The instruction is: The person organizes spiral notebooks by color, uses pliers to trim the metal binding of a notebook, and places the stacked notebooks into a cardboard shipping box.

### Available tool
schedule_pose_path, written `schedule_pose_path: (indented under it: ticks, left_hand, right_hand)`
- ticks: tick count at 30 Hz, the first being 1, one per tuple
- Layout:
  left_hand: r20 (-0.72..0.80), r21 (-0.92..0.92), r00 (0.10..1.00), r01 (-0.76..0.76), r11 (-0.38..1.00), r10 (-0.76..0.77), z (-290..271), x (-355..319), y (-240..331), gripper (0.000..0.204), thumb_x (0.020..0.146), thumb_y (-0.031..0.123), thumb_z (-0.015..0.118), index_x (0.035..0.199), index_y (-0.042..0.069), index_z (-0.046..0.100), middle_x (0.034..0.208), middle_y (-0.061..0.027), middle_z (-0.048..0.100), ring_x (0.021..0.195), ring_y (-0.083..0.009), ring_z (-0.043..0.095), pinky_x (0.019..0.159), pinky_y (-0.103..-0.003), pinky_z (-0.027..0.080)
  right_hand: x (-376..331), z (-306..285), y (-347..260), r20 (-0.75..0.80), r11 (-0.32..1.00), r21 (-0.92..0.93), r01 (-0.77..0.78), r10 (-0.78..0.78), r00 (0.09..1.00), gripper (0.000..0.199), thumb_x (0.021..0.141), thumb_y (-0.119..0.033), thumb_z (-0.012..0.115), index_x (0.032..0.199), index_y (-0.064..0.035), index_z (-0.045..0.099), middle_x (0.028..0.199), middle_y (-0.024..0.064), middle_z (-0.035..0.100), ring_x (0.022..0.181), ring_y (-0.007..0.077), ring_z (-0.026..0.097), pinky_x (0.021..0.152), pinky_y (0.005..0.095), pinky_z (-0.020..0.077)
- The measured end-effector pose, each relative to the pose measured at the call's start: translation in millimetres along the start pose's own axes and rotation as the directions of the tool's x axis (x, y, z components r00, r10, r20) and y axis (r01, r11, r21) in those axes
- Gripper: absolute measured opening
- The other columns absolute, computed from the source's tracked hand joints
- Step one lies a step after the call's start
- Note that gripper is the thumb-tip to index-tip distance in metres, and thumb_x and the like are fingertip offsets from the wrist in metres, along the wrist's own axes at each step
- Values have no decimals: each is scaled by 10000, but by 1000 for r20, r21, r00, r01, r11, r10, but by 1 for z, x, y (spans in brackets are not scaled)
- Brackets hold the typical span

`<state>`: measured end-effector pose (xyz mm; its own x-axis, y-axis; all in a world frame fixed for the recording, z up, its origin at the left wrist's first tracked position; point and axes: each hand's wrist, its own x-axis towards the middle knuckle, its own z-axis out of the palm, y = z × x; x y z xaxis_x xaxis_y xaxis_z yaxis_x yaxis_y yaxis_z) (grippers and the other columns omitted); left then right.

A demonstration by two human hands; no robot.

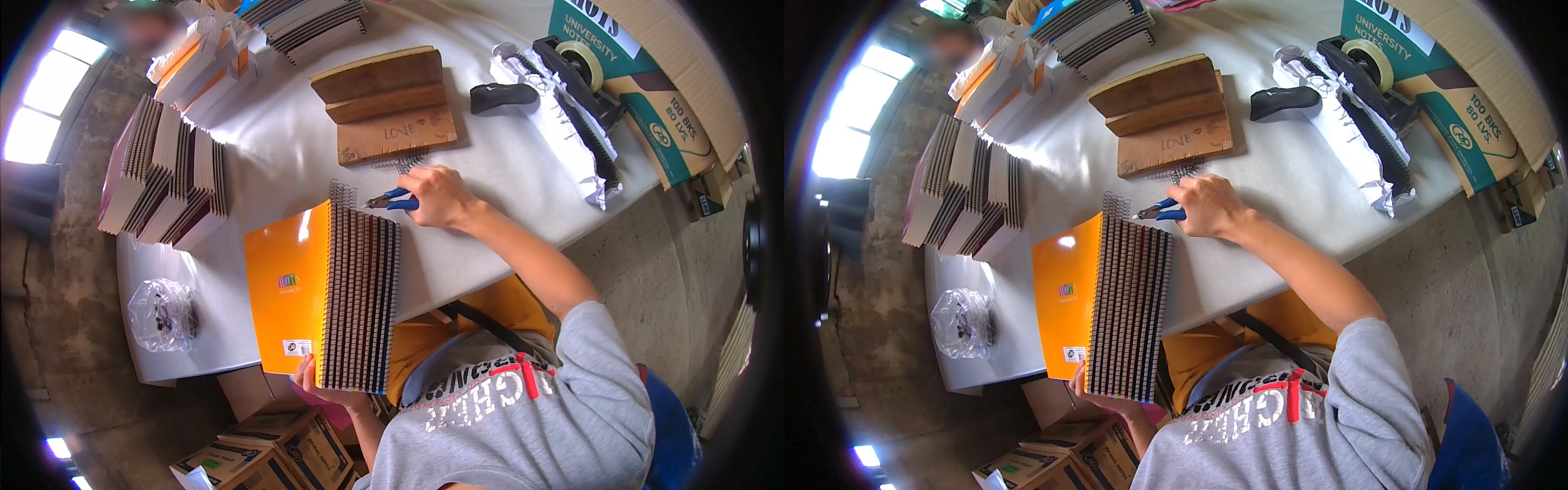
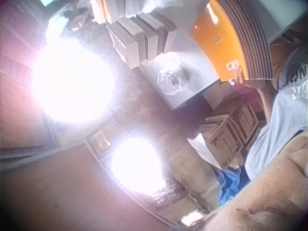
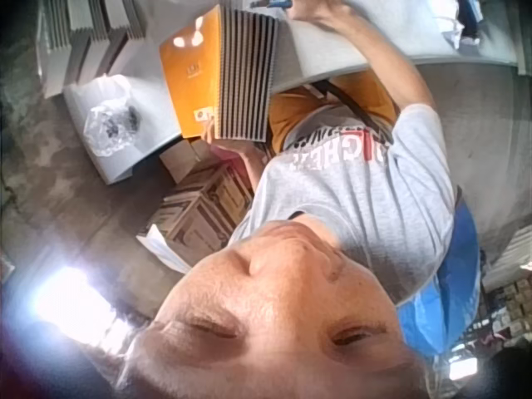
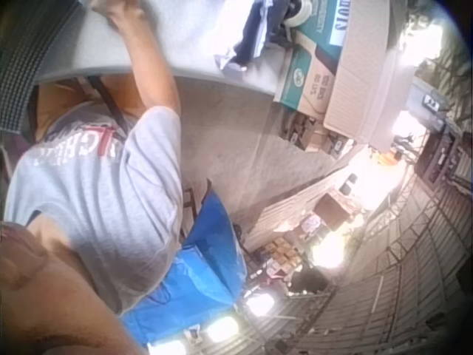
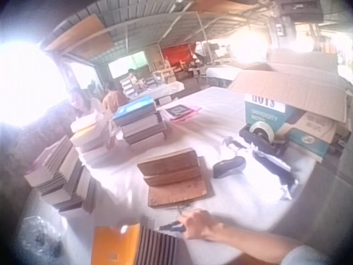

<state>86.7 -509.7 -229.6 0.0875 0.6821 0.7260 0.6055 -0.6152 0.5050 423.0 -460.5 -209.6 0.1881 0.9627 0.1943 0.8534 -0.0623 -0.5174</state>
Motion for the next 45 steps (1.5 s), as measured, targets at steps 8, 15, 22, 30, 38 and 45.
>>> schedule_pose_path:
  ticks: [8, 15, 22, 30, 38, 45]
  left_hand:
    - [15, 13, 1000, -3, 1000, 3, 0, 2, 2, 459, 742, 118, 679, 1091, 74, 384, 1006, -79, 456, 1033, -231, 472, 944, -408, 392]
    - [-15, 13, 1000, 5, 1000, -5, 1, -2, -4, 498, 743, 190, 703, 1111, 93, 382, 1022, -83, 429, 1000, -225, 463, 918, -381, 385]
    - [-4, 25, 1000, 1, 1000, -1, 1, 2, 3, 440, 743, 111, 670, 1083, 66, 394, 1025, -91, 452, 1026, -240, 479, 945, -398, 392]
    - [11, 25, 1000, -23, 999, 23, -1, 1, 0, 454, 736, 118, 673, 1086, 68, 388, 1031, -87, 451, 1030, -234, 475, 949, -405, 388]
    - [-21, 7, 1000, 2, 1000, -1, 2, 0, -3, 449, 761, 148, 687, 1093, 95, 389, 1009, -75, 437, 1000, -219, 471, 929, -385, 383]
    - [-14, 1, 1000, -13, 1000, 13, 2, 2, -1, 508, 726, 195, 724, 1095, 97, 389, 1011, -73, 436, 1006, -221, 467, 929, -376, 380]
  right_hand:
    - [6, 10, -1, -254, 976, -127, 174, -202, 946, 289, 662, -232, 669, 916, -97, 636, 893, 74, 600, 892, 238, 561, 819, 364, 420]
    - [8, 9, -6, -164, 983, -64, 172, -180, 970, 208, 688, -224, 634, 841, -84, 620, 808, 109, 611, 817, 270, 602, 754, 373, 462]
    - [6, 19, 4, -199, 988, -90, 125, -141, 970, 131, 687, -183, 626, 766, -84, 592, 702, 103, 590, 696, 277, 605, 675, 380, 472]
    - [13, 5, -7, -281, 984, -110, 143, -169, 945, 361, 644, -237, 674, 976, -109, 617, 928, 65, 586, 936, 219, 551, 875, 352, 365]
    - [15, 12, -11, -205, 980, -152, 132, -162, 965, 339, 642, -234, 676, 951, -96, 650, 923, 81, 608, 922, 242, 567, 863, 349, 413]
    - [19, 3, -9, -211, 984, -111, 143, -163, 964, 312, 648, -236, 672, 921, -86, 654, 905, 91, 611, 895, 251, 571, 829, 362, 433]
